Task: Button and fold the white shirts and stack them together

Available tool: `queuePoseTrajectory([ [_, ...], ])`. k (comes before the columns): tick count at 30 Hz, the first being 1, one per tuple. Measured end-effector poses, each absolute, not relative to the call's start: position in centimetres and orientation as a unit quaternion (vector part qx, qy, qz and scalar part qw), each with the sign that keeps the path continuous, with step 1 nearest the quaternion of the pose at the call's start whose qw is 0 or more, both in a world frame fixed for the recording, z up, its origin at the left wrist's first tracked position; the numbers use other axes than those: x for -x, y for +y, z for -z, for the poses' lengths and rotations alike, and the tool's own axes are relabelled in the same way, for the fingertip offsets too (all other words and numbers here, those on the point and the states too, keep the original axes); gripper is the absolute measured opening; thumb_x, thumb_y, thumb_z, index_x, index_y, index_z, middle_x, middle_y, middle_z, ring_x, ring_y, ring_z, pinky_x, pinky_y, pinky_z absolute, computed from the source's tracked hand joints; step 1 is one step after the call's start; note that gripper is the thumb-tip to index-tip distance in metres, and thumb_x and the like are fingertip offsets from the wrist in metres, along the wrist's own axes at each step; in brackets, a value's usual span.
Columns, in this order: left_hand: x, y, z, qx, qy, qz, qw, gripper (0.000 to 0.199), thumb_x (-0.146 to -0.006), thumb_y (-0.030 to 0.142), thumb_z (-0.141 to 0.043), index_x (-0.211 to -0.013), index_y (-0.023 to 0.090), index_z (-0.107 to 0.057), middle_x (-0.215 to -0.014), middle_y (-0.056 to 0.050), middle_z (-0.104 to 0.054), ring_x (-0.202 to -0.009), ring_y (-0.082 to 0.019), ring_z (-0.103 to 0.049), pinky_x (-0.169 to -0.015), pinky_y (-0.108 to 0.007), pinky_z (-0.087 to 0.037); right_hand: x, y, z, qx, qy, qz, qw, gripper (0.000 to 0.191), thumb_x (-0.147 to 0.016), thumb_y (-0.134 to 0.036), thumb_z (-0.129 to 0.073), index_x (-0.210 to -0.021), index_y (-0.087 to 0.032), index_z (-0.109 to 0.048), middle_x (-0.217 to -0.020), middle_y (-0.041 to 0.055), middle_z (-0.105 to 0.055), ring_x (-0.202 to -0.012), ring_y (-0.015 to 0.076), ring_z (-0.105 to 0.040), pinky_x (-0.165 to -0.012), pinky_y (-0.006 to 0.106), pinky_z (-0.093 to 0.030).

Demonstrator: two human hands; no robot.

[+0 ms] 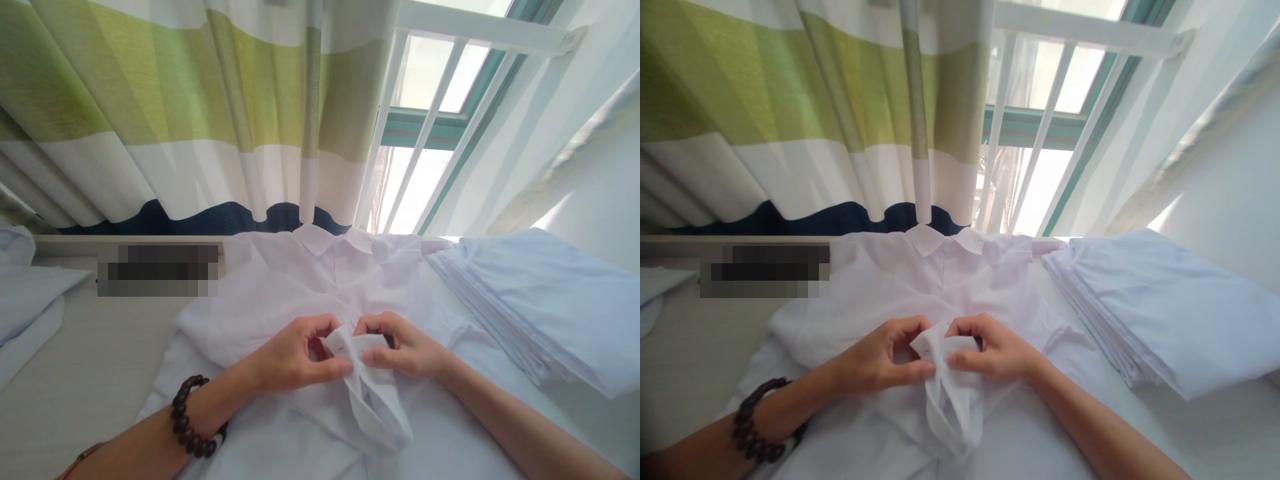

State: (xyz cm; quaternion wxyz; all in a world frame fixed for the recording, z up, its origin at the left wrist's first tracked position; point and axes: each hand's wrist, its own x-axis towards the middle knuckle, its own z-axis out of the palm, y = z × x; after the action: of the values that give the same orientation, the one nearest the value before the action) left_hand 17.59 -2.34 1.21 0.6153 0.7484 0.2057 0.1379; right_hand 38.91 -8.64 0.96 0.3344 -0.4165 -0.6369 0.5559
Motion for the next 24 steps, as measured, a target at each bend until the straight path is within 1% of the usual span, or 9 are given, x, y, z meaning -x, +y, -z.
queuePoseTrajectory([
  [3,-17.44,-2.34,-1.25,-0.767,0.209,-0.136,0.592,0.019,-0.081,0.031,-0.063,-0.086,0.016,-0.055,-0.077,0.003,-0.053,-0.067,-0.01,-0.05,-0.06,-0.022,-0.042,-38.89,-8.56,-0.95,0.408,-0.646,-0.552,0.335,0.024,-0.079,-0.038,-0.064,-0.074,-0.015,-0.057,-0.065,-0.0038,-0.047,-0.058,0.0089,-0.041,-0.052,0.02,-0.032],
  [7,-17.6,-2.38,-1.19,-0.78,0.228,-0.136,0.566,0.015,-0.08,0.027,-0.062,-0.085,0.015,-0.055,-0.073,0.004,-0.052,-0.063,-0.009,-0.048,-0.056,-0.019,-0.04,-38.92,-8.27,-0.82,0.396,-0.682,-0.523,0.323,0.032,-0.084,-0.042,-0.061,-0.067,-0.015,-0.054,-0.063,-0.0039,-0.043,-0.058,0.0089,-0.039,-0.053,0.021,-0.032],
  [10,-17.83,-2.46,-1.2,-0.791,0.235,-0.125,0.55,0.014,-0.079,0.026,-0.063,-0.083,0.015,-0.056,-0.068,0.005,-0.051,-0.06,-0.009,-0.047,-0.054,-0.019,-0.039,-38.93,-8.15,-0.64,0.391,-0.704,-0.501,0.316,0.036,-0.083,-0.04,-0.062,-0.06,-0.016,-0.048,-0.06,-0.0048,-0.036,-0.057,0.0081,-0.034,-0.052,0.022,-0.028],
  [13,-17.91,-2.42,-1.12,-0.796,0.239,-0.116,0.543,0.018,-0.078,0.03,-0.065,-0.081,0.014,-0.057,-0.065,0.005,-0.051,-0.059,-0.008,-0.046,-0.054,-0.018,-0.037,-38.88,-8.21,-0.54,0.394,-0.72,-0.475,0.317,0.038,-0.083,-0.037,-0.064,-0.058,-0.017,-0.042,-0.059,-0.0056,-0.031,-0.056,0.0079,-0.031,-0.052,0.023,-0.026],
  [15,-17.87,-2.3,-0.98,-0.79,0.241,-0.115,0.551,0.021,-0.078,0.033,-0.067,-0.081,0.014,-0.058,-0.066,0.004,-0.052,-0.061,-0.009,-0.047,-0.055,-0.019,-0.038,-38.84,-8.29,-0.53,0.4,-0.727,-0.458,0.318,0.037,-0.086,-0.036,-0.061,-0.059,-0.017,-0.043,-0.06,-0.0054,-0.031,-0.057,0.0082,-0.031,-0.052,0.023,-0.026],
  [19,-17.81,-2.21,-0.74,-0.781,0.245,-0.116,0.562,0.027,-0.077,0.04,-0.069,-0.082,0.015,-0.059,-0.067,0.004,-0.052,-0.063,-0.01,-0.05,-0.056,-0.02,-0.039,-38.86,-8.41,-0.5,0.404,-0.732,-0.442,0.323,0.03,-0.088,-0.034,-0.057,-0.064,-0.017,-0.049,-0.062,-0.0048,-0.035,-0.059,0.0089,-0.034,-0.053,0.022,-0.028],
  [21,-17.87,-2.36,-0.78,-0.79,0.256,-0.122,0.543,0.025,-0.077,0.037,-0.068,-0.081,0.015,-0.058,-0.066,0.005,-0.051,-0.062,-0.01,-0.049,-0.056,-0.02,-0.038,-38.9,-8.44,-0.52,0.404,-0.731,-0.443,0.325,0.028,-0.087,-0.033,-0.058,-0.065,-0.017,-0.05,-0.062,-0.0045,-0.038,-0.06,0.0094,-0.036,-0.054,0.022,-0.03],
  [24,-18.08,-2.72,-0.96,-0.805,0.269,-0.139,0.51,0.015,-0.077,0.027,-0.065,-0.078,0.016,-0.055,-0.066,0.005,-0.051,-0.059,-0.009,-0.046,-0.055,-0.019,-0.037,-38.87,-8.46,-0.64,0.401,-0.722,-0.456,0.332,0.025,-0.088,-0.034,-0.056,-0.07,-0.017,-0.054,-0.065,-0.0036,-0.043,-0.062,0.0102,-0.04,-0.056,0.022,-0.033],
])
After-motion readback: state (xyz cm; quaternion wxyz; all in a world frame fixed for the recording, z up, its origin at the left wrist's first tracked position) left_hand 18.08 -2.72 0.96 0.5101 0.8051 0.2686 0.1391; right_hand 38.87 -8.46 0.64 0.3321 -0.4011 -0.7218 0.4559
